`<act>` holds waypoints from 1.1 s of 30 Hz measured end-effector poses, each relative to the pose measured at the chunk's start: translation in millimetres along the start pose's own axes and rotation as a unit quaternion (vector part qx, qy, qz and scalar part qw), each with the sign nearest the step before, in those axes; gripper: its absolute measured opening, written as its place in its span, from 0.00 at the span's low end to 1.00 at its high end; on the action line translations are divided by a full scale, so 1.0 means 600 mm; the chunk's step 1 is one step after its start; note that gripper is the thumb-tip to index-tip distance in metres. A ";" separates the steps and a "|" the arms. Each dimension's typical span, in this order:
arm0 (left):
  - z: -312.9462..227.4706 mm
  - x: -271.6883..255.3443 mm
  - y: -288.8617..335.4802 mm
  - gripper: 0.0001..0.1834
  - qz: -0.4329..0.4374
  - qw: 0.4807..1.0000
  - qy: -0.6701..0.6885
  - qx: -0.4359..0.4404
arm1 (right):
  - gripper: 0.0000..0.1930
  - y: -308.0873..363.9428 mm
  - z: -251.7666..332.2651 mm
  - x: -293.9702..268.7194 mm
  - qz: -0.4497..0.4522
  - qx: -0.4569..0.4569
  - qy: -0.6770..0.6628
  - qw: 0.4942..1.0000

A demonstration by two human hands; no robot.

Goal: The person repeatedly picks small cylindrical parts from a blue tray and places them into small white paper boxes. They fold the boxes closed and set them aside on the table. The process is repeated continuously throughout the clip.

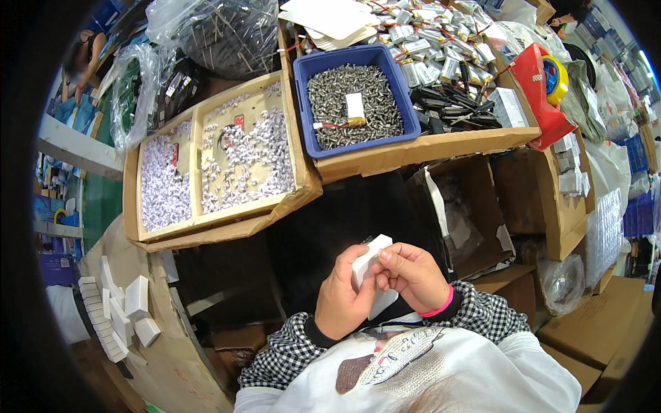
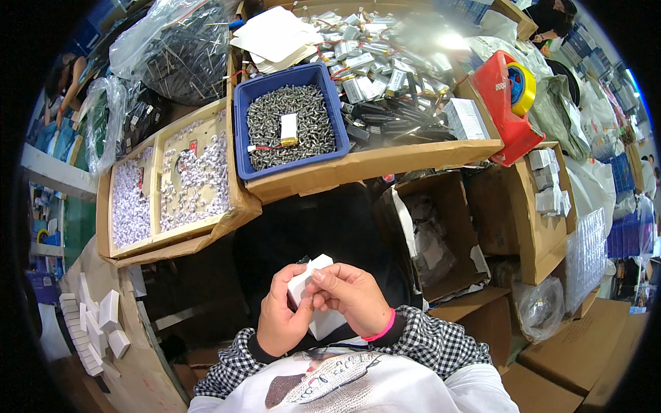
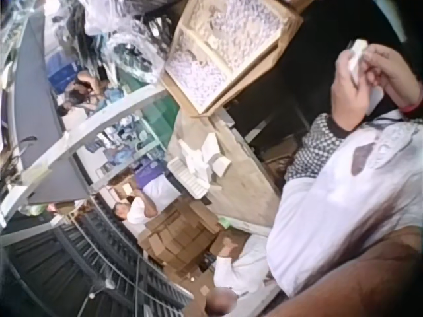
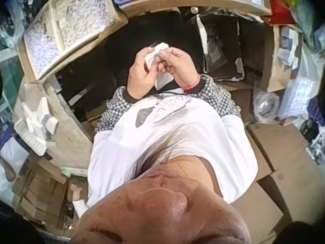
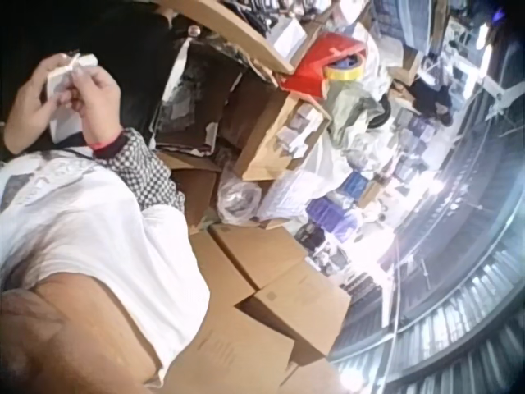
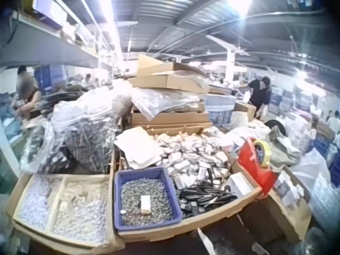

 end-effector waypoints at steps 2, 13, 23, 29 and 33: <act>0.000 0.000 0.000 0.25 -0.008 1.000 -0.018 0.010 | 0.10 -0.001 0.000 -0.001 0.000 0.006 -0.002 1.000; -0.002 0.000 -0.004 0.26 -0.040 0.998 0.021 0.054 | 0.11 0.000 0.004 -0.003 -0.002 0.031 -0.001 1.000; 0.014 0.004 0.004 0.23 0.006 0.999 0.021 0.039 | 0.17 0.006 0.005 -0.027 -0.092 0.112 0.150 0.978; 0.025 0.008 0.007 0.15 -0.036 0.996 0.074 0.035 | 0.26 0.002 0.015 -0.034 -0.072 0.062 0.451 0.888; 0.032 0.007 0.004 0.12 -0.080 0.989 0.118 0.027 | 0.30 0.009 -0.005 -0.051 -0.005 0.036 0.775 0.631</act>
Point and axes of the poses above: each hand's wrist, its own y-axis away from the middle knuckle, its own x-axis out of the palm, z = x × y, the point moved 2 cm from there along -y, towards the middle knuckle, and after that the axes turned 5 degrees about -y, right-handed, at the moved point
